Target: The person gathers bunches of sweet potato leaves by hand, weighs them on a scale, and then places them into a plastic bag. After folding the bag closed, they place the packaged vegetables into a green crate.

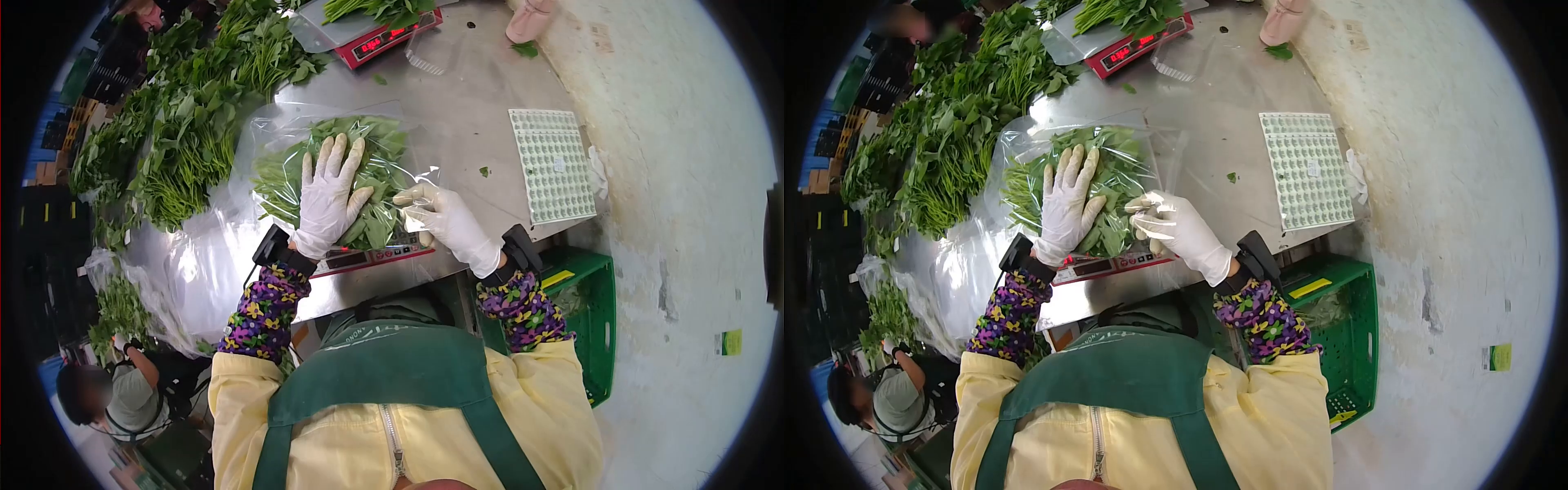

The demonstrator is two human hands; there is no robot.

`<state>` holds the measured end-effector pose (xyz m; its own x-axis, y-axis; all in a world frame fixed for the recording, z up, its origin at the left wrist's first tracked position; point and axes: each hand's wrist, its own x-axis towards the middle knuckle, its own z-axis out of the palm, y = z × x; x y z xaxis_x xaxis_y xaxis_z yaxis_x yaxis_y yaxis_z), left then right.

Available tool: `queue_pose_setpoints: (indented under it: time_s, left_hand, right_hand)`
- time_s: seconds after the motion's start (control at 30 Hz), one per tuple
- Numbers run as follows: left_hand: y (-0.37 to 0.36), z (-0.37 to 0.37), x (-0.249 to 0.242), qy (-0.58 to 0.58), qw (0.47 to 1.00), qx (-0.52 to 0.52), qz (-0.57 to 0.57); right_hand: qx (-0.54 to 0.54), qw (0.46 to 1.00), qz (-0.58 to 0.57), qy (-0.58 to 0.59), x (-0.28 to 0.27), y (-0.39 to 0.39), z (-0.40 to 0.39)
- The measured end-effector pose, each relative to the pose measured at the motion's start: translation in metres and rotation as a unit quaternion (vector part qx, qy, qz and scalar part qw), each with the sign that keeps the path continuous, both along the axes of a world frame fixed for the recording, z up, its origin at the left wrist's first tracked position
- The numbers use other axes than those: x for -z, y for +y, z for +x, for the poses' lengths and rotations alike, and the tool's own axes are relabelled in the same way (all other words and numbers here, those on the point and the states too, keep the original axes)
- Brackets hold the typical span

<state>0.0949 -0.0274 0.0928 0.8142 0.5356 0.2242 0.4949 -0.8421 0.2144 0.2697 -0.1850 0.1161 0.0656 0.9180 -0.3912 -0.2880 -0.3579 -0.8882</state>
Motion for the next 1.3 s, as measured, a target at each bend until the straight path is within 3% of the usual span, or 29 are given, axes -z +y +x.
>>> queue_pose_setpoints:
  time_s: [0.23,0.3,0.4,0.43,0.5,0.53,0.6,0.67,0.73,0.8,0.83,0.9,0.97,1.03,1.1,1.17,1.2,1.27,1.3]
  left_hand:
    - [0.001,-0.001,0.003,-0.002,1.0,0.001,0.001]
    - [0.002,-0.001,0.002,0.004,1.0,0.001,-0.001]
    - [-0.001,-0.003,-0.003,0.006,1.0,0.0,-0.008]
    - [-0.001,-0.006,-0.013,-0.024,0.999,-0.008,-0.045]
    - [0.009,-0.016,-0.038,-0.092,0.991,-0.013,-0.097]
    - [0.019,-0.023,-0.048,-0.176,0.977,0.003,-0.121]
    - [0.051,-0.026,-0.085,-0.159,0.982,0.008,-0.099]
    - [0.078,-0.005,-0.12,-0.146,0.968,-0.014,-0.203]
    - [0.102,0.027,-0.13,-0.097,0.976,0.06,-0.186]
    - [0.118,0.058,-0.089,-0.047,0.946,0.064,-0.315]
    - [0.122,0.072,-0.068,-0.009,0.945,0.077,-0.317]
    - [0.127,0.091,-0.029,0.053,0.932,0.1,-0.344]
    - [0.13,0.093,-0.021,0.075,0.921,0.11,-0.367]
    - [0.125,0.085,-0.023,0.069,0.915,0.112,-0.382]
    - [0.12,0.065,-0.051,0.024,0.924,0.083,-0.374]
    - [0.119,0.029,-0.086,-0.053,0.91,0.061,-0.406]
    - [0.12,0.006,-0.104,-0.088,0.889,0.067,-0.443]
    - [0.095,-0.045,-0.173,-0.136,0.869,0.034,-0.475]
    - [0.083,-0.071,-0.203,-0.16,0.87,0.049,-0.463]
  right_hand:
    - [-0.005,0.998,-0.004,-0.062,0.011,0.008,-0.007]
    - [0.155,0.983,0.012,0.1,0.021,-0.003,-0.003]
    - [0.171,0.985,0.009,0.031,0.052,-0.04,0.028]
    - [0.171,0.985,0.016,0.029,0.048,-0.049,0.027]
    - [0.189,0.977,-0.033,-0.089,0.033,-0.069,0.016]
    - [0.17,0.978,0.015,-0.118,0.022,-0.077,0.012]
    - [0.175,0.962,0.118,-0.173,0.0,-0.078,0.002]
    - [0.174,0.957,0.146,-0.183,-0.001,-0.07,-0.007]
    - [0.173,0.949,0.177,-0.196,-0.002,-0.061,-0.017]
    - [0.164,0.958,0.134,-0.193,0.0,-0.05,-0.025]
    - [0.153,0.973,0.118,-0.125,0.001,-0.046,-0.028]
    - [0.157,0.972,0.094,-0.148,0.001,-0.042,-0.035]
    - [0.171,0.957,0.104,-0.209,0.008,-0.036,-0.037]
    - [0.173,0.962,0.103,-0.184,0.011,-0.038,-0.037]
    - [0.169,0.968,0.102,-0.158,-0.003,-0.038,-0.036]
    - [0.068,0.918,0.205,-0.331,-0.03,-0.033,-0.028]
    - [0.06,0.918,0.211,-0.33,-0.047,-0.03,-0.024]
    - [-0.066,0.823,0.331,-0.457,-0.09,-0.023,-0.013]
    - [-0.089,0.813,0.35,-0.457,-0.126,-0.02,-0.009]
